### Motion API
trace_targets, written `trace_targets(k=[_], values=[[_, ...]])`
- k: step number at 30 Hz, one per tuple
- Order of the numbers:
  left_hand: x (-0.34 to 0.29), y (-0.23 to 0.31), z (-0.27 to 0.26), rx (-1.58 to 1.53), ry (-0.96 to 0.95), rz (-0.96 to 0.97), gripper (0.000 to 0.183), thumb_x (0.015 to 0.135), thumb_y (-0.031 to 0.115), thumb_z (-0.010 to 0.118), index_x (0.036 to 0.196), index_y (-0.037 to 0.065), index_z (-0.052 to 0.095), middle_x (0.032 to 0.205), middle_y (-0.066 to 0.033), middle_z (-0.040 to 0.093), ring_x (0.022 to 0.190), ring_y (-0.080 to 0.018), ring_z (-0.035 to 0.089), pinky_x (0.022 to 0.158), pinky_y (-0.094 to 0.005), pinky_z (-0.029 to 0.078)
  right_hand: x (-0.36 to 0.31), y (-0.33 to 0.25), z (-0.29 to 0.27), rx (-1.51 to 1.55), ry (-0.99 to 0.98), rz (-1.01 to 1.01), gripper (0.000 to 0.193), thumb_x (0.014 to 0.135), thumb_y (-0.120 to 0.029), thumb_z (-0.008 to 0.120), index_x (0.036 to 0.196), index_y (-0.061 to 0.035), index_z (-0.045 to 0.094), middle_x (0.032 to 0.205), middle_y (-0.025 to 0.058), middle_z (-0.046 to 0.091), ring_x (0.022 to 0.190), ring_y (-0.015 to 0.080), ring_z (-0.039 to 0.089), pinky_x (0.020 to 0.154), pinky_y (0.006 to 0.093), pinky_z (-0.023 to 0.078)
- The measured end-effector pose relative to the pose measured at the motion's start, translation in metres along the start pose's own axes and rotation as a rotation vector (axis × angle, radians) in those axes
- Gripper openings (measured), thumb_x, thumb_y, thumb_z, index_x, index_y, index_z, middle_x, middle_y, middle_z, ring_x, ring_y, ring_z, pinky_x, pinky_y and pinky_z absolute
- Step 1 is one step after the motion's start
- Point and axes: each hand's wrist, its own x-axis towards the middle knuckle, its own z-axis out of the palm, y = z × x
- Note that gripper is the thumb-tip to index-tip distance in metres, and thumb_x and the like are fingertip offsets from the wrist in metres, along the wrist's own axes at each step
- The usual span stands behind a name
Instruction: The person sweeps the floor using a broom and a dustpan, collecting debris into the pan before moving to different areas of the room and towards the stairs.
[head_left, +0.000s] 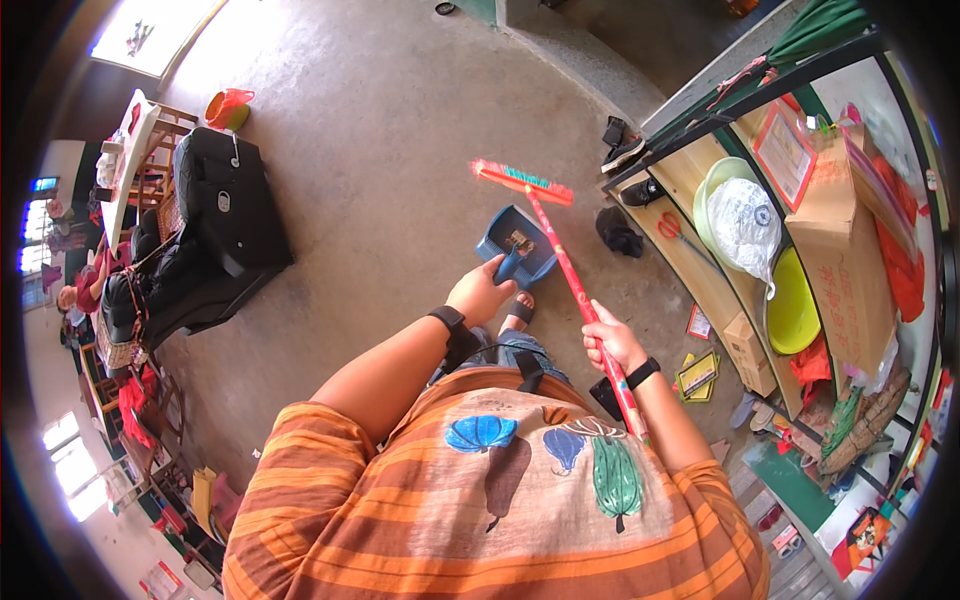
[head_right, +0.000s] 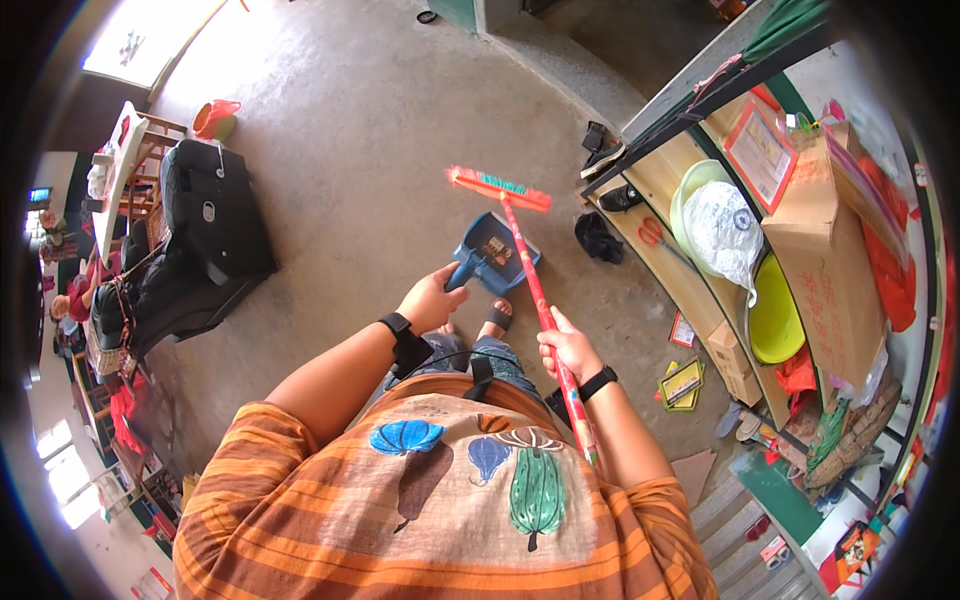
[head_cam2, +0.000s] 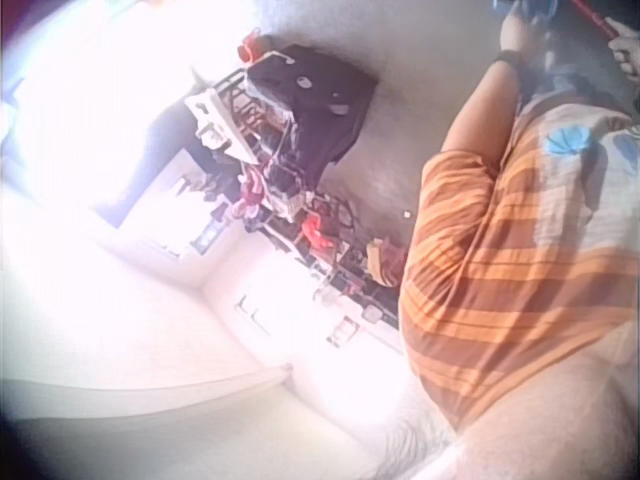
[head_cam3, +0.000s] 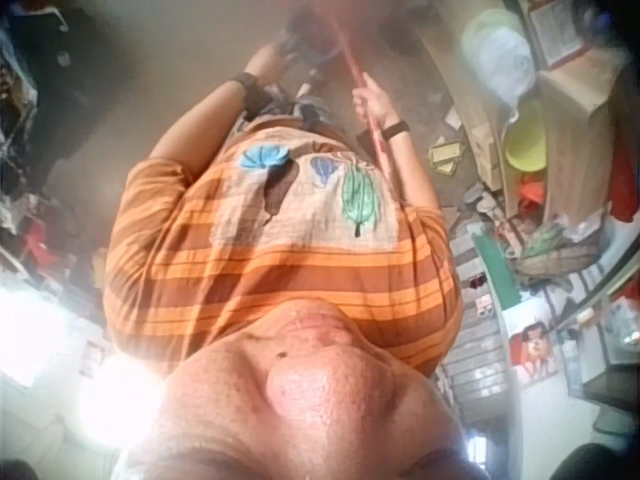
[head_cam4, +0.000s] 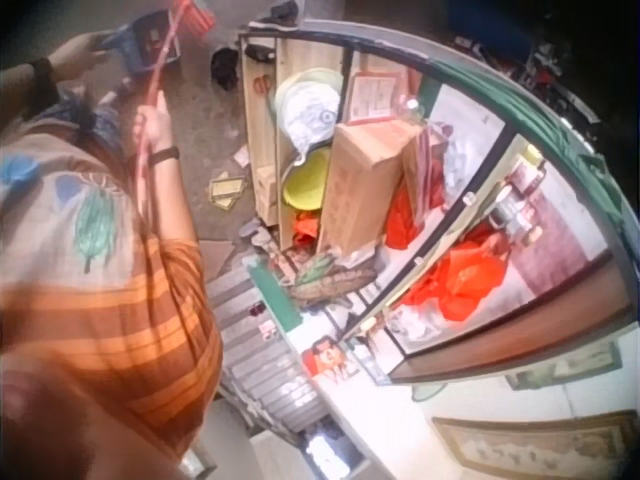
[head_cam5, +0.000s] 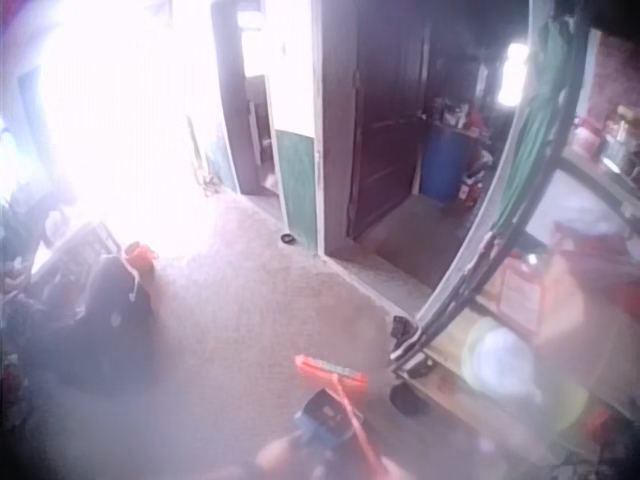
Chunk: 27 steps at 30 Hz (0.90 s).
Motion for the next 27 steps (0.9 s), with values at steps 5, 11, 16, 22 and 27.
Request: trace_targets(k=[5, 11, 16, 22, 27], values=[[-0.007, -0.016, 0.005, -0.003, -0.002, 0.029, 0.059, 0.075, 0.029, 0.055, 0.126, 0.006, 0.037, 0.1, -0.0211, 0.057, 0.093, -0.0318, 0.056, 0.08, -0.0354, 0.043, 0.034, 0.015, 0.005, -0.084, 0.07, -0.047, 0.062, 0.083, -0.02, 0.051, 0.134, -0.0207, 0.015, 0.06, 0.0007, 0.048, 0.042, 0.01, 0.045, 0.035, 0.0246, 0.037], [-0.02, -0.028, 0.014, -0.098, -0.049, 0.095, 0.064, 0.072, 0.023, 0.057, 0.127, 0.002, 0.033, 0.1, -0.0213, 0.057, 0.092, -0.031, 0.057, 0.079, -0.0344, 0.044, 0.079, 0.053, 0.023, -0.256, 0.247, 0.128, 0.027, 0.085, -0.017, 0.046, 0.11, -0.0169, 0.035, 0.064, 0.0039, 0.048, 0.048, 0.0151, 0.049, 0.04, 0.0289, 0.041], [-0.041, -0.017, 0.011, -0.223, -0.189, -0.096, 0.051, 0.07, 0.014, 0.056, 0.115, 0.0, 0.037, 0.09, -0.023, 0.058, 0.082, -0.0319, 0.06, 0.072, -0.0353, 0.046, 0.089, 0.069, 0.047, -0.321, 0.28, 0.067, 0.024, 0.084, -0.013, 0.045, 0.106, -0.0161, 0.036, 0.061, 0.0028, 0.044, 0.044, 0.0147, 0.045, 0.037, 0.03, 0.039], [-0.051, -0.045, 0.056, -0.235, -0.071, 0.102, 0.061, 0.076, 0.024, 0.059, 0.127, 0.004, 0.031, 0.074, -0.0123, 0.057, 0.047, -0.0157, 0.05, 0.043, -0.0292, 0.04, 0.077, 0.072, 0.041, -0.335, 0.257, 0.032, 0.052, 0.086, -0.021, 0.045, 0.132, -0.0233, 0.021, 0.058, 0.0011, 0.046, 0.042, 0.0124, 0.043, 0.036, 0.0273, 0.036], [-0.055, -0.051, 0.069, -0.234, -0.073, 0.04, 0.064, 0.079, 0.026, 0.056, 0.13, 0.0, 0.026, 0.069, -0.0116, 0.056, 0.042, -0.0155, 0.048, 0.038, -0.029, 0.037, 0.042, 0.095, 0.023, -0.224, 0.163, 0.102, 0.06, 0.085, -0.021, 0.046, 0.135, -0.0257, 0.012, 0.054, 0.0004, 0.043, 0.04, 0.0116, 0.041, 0.035, 0.028, 0.035]])
